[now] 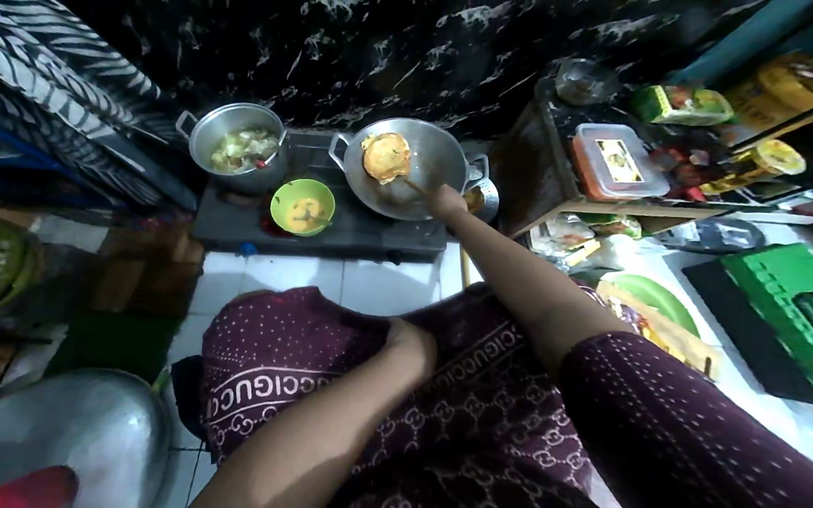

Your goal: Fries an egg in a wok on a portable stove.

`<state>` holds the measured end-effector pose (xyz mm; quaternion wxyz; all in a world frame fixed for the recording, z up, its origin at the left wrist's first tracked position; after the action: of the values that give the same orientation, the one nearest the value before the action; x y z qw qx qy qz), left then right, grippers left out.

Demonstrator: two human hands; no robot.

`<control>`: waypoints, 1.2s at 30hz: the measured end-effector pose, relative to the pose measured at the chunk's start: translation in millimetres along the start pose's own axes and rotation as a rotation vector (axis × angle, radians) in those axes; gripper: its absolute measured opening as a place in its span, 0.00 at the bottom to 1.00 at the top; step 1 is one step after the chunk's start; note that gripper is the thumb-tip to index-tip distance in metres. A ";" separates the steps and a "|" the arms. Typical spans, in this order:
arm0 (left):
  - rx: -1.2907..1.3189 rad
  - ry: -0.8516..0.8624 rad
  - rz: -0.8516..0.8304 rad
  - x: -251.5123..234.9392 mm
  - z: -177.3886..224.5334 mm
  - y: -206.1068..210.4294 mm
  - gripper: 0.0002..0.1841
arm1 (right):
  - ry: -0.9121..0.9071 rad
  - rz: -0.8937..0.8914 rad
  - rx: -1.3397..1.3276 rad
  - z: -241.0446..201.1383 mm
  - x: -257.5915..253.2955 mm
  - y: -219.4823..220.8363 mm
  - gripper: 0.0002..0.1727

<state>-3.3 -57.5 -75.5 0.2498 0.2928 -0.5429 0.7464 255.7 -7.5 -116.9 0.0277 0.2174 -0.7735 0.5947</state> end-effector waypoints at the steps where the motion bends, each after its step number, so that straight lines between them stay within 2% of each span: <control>1: -0.003 -0.002 -0.002 -0.4 0.6 0.2 0.16 | 0.005 0.003 0.006 0.3 0.9 -2.5 0.22; 6: -0.020 -0.007 -0.001 0.3 2.6 -2.4 0.17 | 0.038 0.021 0.003 -0.5 5.1 -4.2 0.20; 12: -0.043 0.002 -0.006 -4.7 9.7 -0.6 0.19 | 0.081 0.067 -0.053 10.8 5.0 -20.6 0.25; 20: -0.065 0.015 0.018 -5.7 18.8 1.9 0.17 | 0.094 0.149 0.034 21.8 15.8 -43.7 0.21; 26: -0.062 0.031 0.012 -7.0 21.3 1.4 0.17 | -0.041 0.191 0.192 7.2 42.6 -45.2 0.14; 36: -0.063 0.061 0.035 -6.0 18.8 1.6 0.18 | -0.244 0.117 0.230 -17.0 90.0 -43.4 0.12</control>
<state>2.9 -76.2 -76.3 0.2619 0.2524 -0.5632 0.7419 186.6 -27.5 -45.4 -0.1262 0.2442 -0.7094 0.6489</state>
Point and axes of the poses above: each hand's wrist, its own x-axis away from the middle knuckle, its own y-axis out of the palm, z = x × y, the point moved 3 cm from there along -x, towards the middle knuckle, and after that the axes turned 15 degrees about z, right-handed, at the moved point
